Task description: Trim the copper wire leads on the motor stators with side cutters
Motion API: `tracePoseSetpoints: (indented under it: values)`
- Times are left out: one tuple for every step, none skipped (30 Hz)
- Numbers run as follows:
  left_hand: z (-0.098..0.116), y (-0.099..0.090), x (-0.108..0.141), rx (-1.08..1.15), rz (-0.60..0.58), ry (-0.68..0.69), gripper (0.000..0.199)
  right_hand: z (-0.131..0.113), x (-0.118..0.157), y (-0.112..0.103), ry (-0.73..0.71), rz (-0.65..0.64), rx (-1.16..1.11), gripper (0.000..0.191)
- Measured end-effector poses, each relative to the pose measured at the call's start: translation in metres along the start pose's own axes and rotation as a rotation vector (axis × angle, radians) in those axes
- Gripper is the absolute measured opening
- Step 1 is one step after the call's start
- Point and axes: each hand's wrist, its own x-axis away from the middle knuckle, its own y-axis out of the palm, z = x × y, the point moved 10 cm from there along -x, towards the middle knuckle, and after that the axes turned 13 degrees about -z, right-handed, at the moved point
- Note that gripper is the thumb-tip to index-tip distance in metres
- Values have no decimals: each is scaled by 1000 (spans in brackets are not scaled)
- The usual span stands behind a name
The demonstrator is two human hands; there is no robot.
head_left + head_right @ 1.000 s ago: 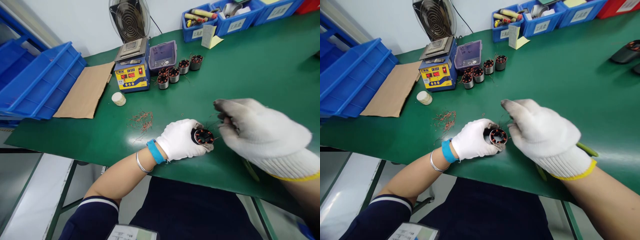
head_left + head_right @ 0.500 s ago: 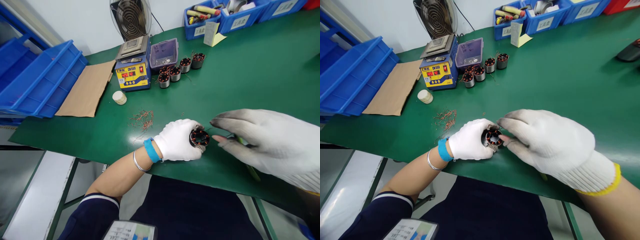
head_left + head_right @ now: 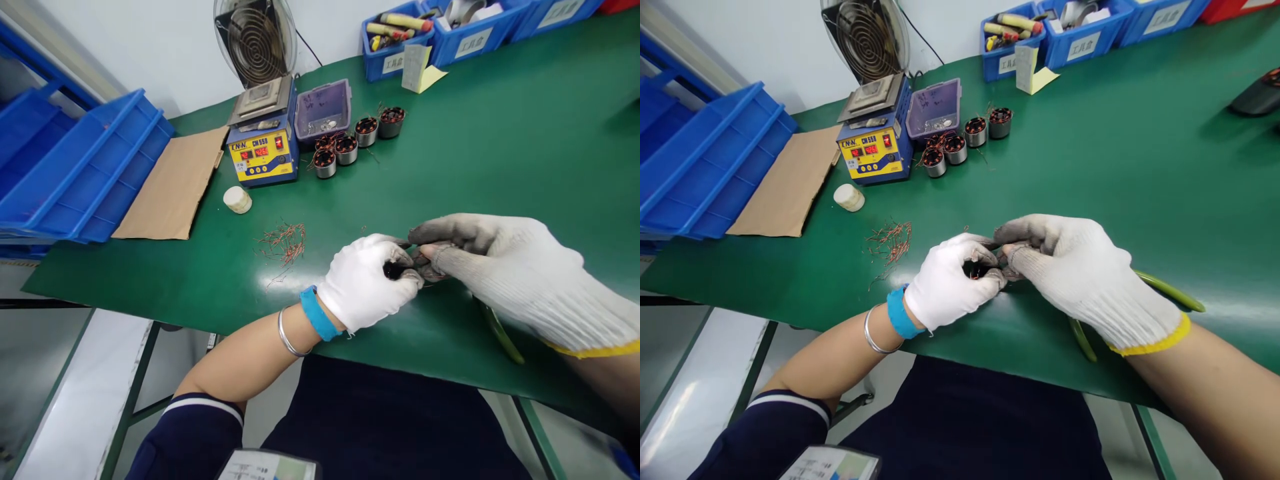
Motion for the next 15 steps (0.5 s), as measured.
tracePoseSetpoints:
  values:
    - [-2, 1, 0, 32, -4, -21, 3, 0, 0, 2, 21, -8, -62, 27]
    - [-5, 2, -1, 72, -12, -37, 4, 1, 1, 4, 43, -19, -119, 26]
    - [-6, 3, -2, 116, -22, -43, 4, 1, 2, 5, 67, -26, -169, 26]
    - [-7, 5, -4, 158, -37, -41, 4, 2, 3, 7, 92, -40, -216, 25]
    - [-7, 6, -5, 194, -53, -33, 6, 3, 3, 10, 106, -67, -262, 26]
    - [-7, 7, -7, 219, -71, -24, 8, 3, 3, 14, 109, -104, -300, 26]
    - [-6, 8, -8, 234, -87, -17, 11, 2, 3, 16, 97, -139, -320, 26]
    - [-6, 9, -9, 244, -98, -15, 13, 1, 2, 16, 74, -166, -316, 26]
    - [-6, 9, -9, 254, -110, -17, 16, 1, 1, 15, 44, -192, -291, 28]
    - [-6, 9, -9, 266, -118, -22, 18, 2, -1, 14, 15, -218, -254, 31]
    - [-6, 9, -9, 283, -125, -26, 20, 3, -3, 12, -8, -245, -214, 36]
    - [-6, 9, -8, 303, -133, -26, 22, 6, -5, 11, -23, -280, -184, 42]
    - [-6, 9, -8, 323, -141, -23, 23, 8, -6, 11, -35, -323, -168, 47]
    - [-6, 9, -7, 338, -147, -17, 24, 11, -7, 13, -43, -379, -161, 52]
    - [-6, 9, -6, 348, -152, -9, 24, 11, -8, 16, -58, -439, -152, 56]
